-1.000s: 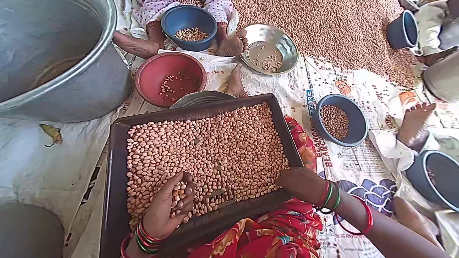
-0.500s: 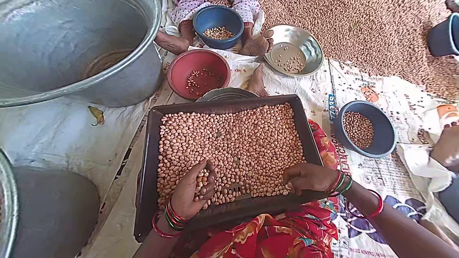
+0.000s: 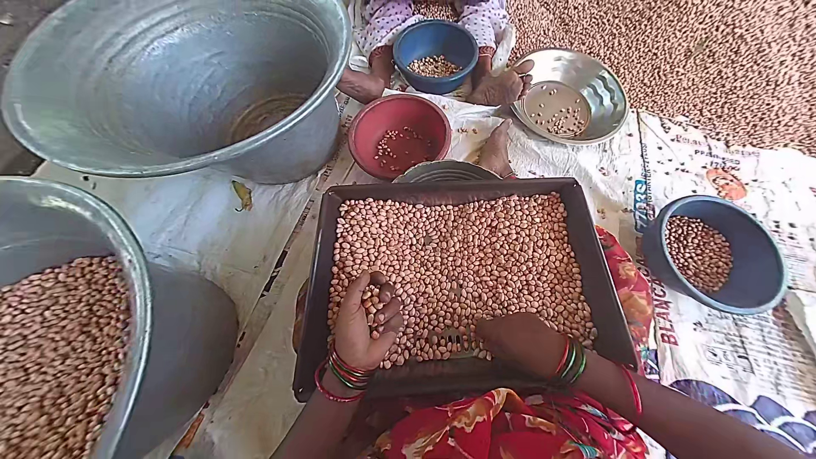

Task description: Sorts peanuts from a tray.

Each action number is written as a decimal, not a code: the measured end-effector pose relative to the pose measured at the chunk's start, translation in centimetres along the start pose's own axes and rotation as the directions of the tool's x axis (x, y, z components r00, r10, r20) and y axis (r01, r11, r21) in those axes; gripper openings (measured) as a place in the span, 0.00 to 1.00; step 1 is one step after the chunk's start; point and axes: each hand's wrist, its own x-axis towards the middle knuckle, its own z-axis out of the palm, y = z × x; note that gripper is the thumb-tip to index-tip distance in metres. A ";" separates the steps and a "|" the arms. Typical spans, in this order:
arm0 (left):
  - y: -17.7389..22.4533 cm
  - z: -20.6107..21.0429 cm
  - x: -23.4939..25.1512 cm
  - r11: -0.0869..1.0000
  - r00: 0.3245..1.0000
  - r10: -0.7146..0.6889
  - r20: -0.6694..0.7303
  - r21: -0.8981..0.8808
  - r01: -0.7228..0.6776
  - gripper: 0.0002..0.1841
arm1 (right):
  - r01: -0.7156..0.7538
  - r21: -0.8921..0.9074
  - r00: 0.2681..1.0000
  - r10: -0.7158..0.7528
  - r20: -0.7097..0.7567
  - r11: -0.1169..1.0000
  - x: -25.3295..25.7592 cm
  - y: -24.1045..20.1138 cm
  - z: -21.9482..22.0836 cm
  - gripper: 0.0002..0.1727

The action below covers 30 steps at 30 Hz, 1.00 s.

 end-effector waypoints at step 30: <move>0.6 0.3 -0.3 0.993 0.992 0.036 -0.125 -0.104 -0.049 0.31 | 0.284 -0.035 0.789 -0.254 -0.560 0.958 6.3 -7.2 -5.7 0.17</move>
